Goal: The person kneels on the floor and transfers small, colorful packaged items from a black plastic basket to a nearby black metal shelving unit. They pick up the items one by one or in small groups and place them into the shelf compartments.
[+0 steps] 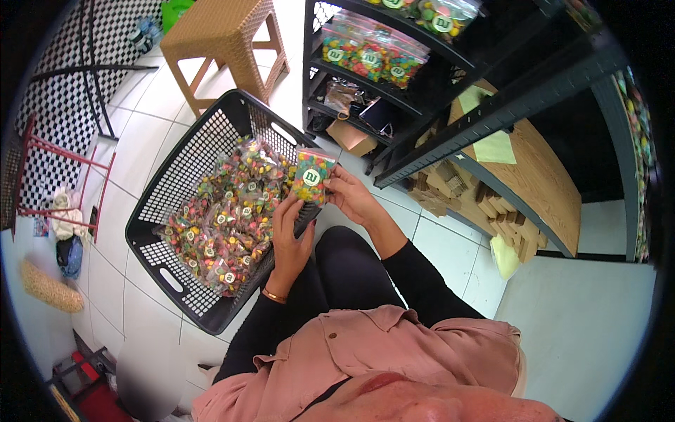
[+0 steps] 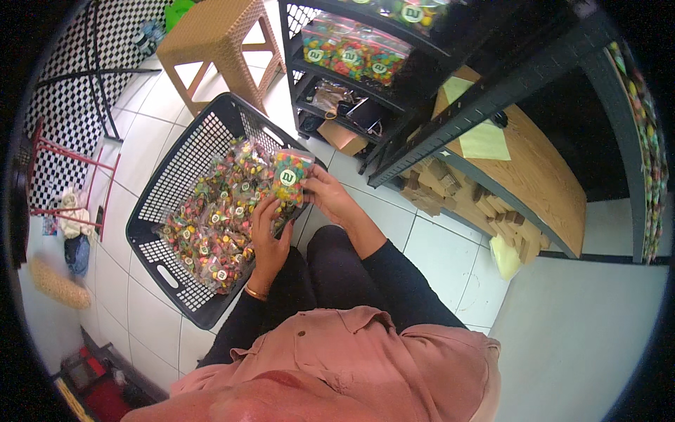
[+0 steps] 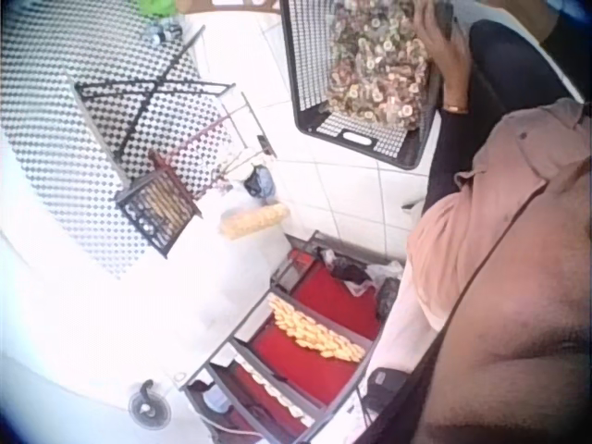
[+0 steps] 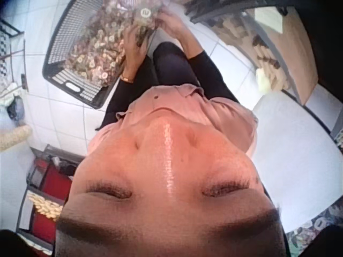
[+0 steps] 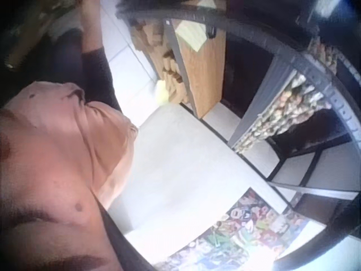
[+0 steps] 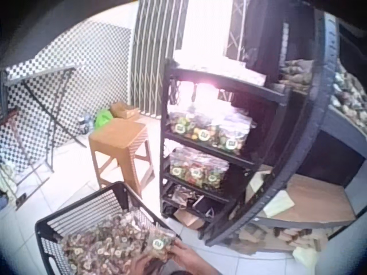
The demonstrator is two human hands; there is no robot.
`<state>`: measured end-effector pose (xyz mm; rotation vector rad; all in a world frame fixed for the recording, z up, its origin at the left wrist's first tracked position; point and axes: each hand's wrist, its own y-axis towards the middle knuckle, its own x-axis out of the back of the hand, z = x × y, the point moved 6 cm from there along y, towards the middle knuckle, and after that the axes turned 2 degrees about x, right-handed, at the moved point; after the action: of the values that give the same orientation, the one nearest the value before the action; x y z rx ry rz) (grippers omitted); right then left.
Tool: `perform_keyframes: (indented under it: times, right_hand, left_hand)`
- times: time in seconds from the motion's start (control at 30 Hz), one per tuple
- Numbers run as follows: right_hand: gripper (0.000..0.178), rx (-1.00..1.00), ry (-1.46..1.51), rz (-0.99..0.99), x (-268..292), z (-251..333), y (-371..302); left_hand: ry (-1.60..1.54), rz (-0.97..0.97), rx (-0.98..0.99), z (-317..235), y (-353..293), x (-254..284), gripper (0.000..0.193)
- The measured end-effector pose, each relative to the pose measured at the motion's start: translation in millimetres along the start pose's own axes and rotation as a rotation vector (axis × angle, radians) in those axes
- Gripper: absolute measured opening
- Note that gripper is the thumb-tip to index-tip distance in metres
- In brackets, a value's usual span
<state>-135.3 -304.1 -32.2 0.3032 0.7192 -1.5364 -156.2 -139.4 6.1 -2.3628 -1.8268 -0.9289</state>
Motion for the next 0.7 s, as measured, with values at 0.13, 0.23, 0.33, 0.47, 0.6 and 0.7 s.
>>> perform_keyframes:
  times: [0.13,0.23,0.33,0.47,0.6,0.7]
  right_hand:
    - [0.042,-0.049,0.138,0.052,-5,-18,-13]
    - [0.048,0.031,-0.107,-0.015,3,-12,-13]
    - [0.043,0.365,-0.393,-0.193,14,40,-4]
    - [0.032,0.819,-0.816,-0.513,40,150,7]
    - [0.036,0.955,-1.175,-0.929,36,220,7]
    - [0.039,0.913,-1.287,-1.029,68,231,35]
  left_hand:
    - [0.002,0.016,-0.032,3,-12,-12,0.05]
    - [0.017,0.058,-0.094,-13,-12,-14,0.05]
    - [0.001,0.055,-0.055,-10,-13,-13,0.047]
    - [0.044,0.053,0.023,14,-16,-8,0.04]
    - [0.077,0.029,0.097,45,-17,8,0.034]
    - [0.105,-0.002,0.114,63,-15,20,0.032]
